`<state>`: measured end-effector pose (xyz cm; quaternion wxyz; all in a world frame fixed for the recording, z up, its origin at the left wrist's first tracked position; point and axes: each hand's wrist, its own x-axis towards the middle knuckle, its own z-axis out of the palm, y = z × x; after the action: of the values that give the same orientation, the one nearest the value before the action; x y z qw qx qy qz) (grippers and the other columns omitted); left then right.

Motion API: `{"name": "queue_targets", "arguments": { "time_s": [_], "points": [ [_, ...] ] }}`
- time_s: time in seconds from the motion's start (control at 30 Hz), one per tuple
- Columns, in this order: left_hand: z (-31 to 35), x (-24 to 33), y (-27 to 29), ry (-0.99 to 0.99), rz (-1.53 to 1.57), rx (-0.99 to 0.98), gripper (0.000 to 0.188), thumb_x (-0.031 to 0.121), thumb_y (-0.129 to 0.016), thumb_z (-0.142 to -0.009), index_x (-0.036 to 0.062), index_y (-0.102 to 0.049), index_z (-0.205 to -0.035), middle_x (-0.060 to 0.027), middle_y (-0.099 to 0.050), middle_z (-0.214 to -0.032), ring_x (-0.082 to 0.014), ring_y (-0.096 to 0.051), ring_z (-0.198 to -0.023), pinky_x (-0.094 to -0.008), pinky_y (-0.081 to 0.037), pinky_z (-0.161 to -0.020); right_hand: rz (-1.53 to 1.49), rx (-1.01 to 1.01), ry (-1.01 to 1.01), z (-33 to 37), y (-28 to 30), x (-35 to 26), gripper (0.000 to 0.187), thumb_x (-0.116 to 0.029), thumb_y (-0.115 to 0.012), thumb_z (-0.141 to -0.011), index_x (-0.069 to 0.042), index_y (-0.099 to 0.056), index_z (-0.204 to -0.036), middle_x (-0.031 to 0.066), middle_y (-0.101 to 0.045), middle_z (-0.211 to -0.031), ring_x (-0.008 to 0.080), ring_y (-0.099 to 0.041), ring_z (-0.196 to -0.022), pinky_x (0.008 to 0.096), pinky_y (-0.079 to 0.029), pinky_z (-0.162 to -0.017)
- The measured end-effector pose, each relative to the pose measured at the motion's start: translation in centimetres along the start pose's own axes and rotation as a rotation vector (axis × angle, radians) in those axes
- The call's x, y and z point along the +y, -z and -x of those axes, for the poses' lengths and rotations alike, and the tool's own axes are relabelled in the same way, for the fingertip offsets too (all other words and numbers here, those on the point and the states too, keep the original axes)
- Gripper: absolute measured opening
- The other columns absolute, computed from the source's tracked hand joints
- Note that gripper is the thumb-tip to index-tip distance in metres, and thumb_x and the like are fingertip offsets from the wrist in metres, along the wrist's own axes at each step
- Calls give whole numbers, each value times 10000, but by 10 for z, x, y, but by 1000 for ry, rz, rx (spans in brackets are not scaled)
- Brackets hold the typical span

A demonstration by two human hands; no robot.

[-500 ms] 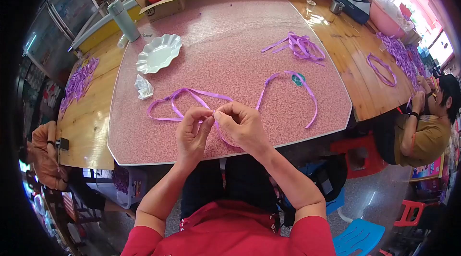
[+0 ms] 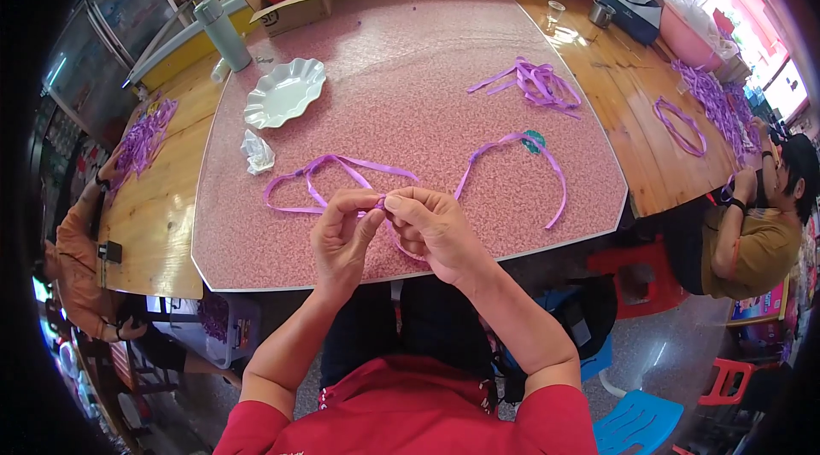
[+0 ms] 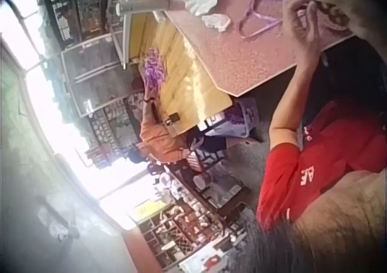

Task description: Assembling plastic toy wands by threading a purple ribbon through a decorative flower-shaped head piece.

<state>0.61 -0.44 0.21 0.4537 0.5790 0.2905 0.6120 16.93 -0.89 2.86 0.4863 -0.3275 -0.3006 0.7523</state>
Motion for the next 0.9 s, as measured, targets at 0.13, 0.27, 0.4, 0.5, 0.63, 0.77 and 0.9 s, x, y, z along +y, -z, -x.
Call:
{"name": "queue_targets", "arguments": {
  "time_s": [0.13,0.27,0.4,0.5,0.63,0.77,0.9],
  "points": [
    [3,-8,3,-89,-117,25,177,-20,-711,-913,11,-628,-1066,-96,-638,-1033,-165,-613,-963,-287,-489,-858,-109,-29,-69,0,-5,1,141,-207,-636,-996,-74,-644,-949,-68,-533,-751,-16,-359,-532,156,-297,-455],
    [2,-12,6,-211,-270,44,236,-23,-751,-868,28,-637,-1068,-114,-641,-1018,-199,-628,-931,-307,-499,-800,-154,-53,-78,0,-7,4,159,-223,-610,-1013,-83,-628,-938,-79,-505,-748,-16,-350,-541,149,-296,-459],
    [-5,0,-1,-273,-371,114,264,-40,-766,-830,41,-641,-1048,-116,-636,-1009,-231,-625,-914,-315,-502,-779,-151,-54,-68,0,-4,4,174,-252,-631,-1007,-111,-637,-906,-71,-543,-732,-13,-363,-509,173,-278,-427],
    [-7,2,3,-406,-520,87,288,-46,-772,-805,49,-639,-1042,-106,-631,-999,-245,-611,-915,-334,-497,-776,-128,-19,-75,1,-9,2,178,-254,-627,-1011,-112,-635,-905,-74,-533,-719,-13,-360,-508,173,-275,-428],
    [-8,2,7,-526,-625,80,316,-36,-778,-785,65,-639,-1051,-102,-624,-987,-279,-593,-923,-375,-481,-788,-174,-19,-95,1,-12,4,176,-255,-621,-1016,-104,-643,-928,-79,-524,-708,-10,-358,-504,169,-273,-437],
    [-8,3,3,-521,-625,96,312,-33,-779,-779,73,-634,-1034,-102,-620,-989,-301,-587,-922,-391,-473,-803,-124,35,-51,1,-12,6,174,-234,-612,-1024,-69,-663,-1000,-81,-508,-701,-6,-362,-514,168,-273,-451],
    [-10,7,5,-461,-677,59,317,-37,-777,-777,72,-624,-1032,-109,-615,-1000,-303,-583,-925,-389,-470,-805,-1,31,60,3,-9,9,152,-187,-609,-1019,-48,-667,-1040,-57,-544,-752,2,-377,-529,168,-291,-466]
  ]
}}
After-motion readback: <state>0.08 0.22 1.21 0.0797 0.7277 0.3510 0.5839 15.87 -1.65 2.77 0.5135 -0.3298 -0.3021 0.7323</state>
